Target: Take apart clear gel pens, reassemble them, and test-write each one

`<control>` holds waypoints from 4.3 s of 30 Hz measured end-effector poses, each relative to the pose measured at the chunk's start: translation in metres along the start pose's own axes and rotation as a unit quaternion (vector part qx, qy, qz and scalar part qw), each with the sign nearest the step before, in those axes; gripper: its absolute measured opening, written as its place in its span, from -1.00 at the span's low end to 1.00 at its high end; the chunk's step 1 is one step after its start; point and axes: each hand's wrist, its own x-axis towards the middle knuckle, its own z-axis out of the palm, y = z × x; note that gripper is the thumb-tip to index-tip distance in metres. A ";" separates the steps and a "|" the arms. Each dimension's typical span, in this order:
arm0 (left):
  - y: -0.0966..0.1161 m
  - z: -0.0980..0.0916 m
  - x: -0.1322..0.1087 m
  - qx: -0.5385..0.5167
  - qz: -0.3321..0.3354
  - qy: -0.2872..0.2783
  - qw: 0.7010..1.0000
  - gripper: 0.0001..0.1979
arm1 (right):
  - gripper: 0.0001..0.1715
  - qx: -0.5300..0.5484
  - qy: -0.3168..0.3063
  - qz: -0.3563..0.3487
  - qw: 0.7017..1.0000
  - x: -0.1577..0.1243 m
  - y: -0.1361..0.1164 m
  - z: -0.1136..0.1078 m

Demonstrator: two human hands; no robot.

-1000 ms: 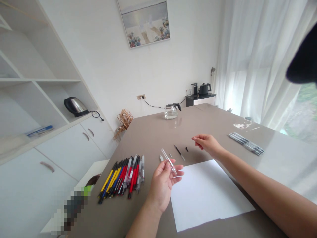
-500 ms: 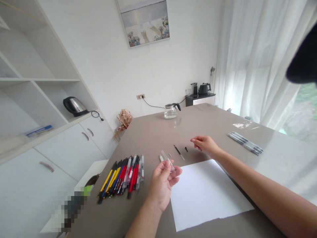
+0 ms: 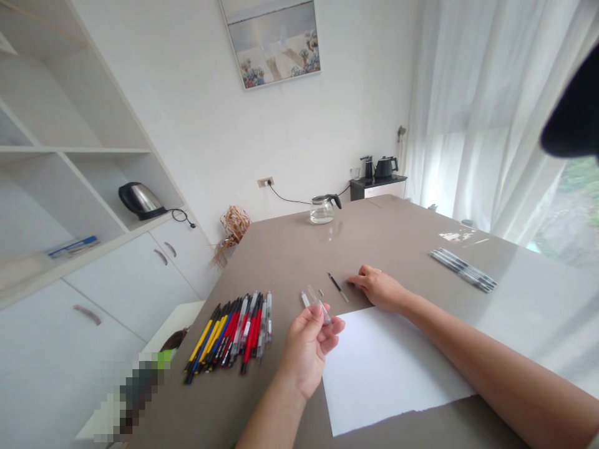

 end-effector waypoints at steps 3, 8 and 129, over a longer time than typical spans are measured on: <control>-0.001 -0.001 0.000 0.038 -0.003 -0.025 0.999 -0.68 | -0.59 0.024 0.031 0.017 0.999 0.002 0.004 0.003; -0.003 0.000 -0.001 0.113 -0.012 -0.046 0.992 -0.65 | -0.63 0.025 0.080 0.089 0.993 0.009 0.009 0.007; -0.006 0.001 0.001 0.263 0.064 -0.002 0.963 -0.60 | -0.68 0.564 0.039 0.033 0.824 -0.005 -0.079 -0.077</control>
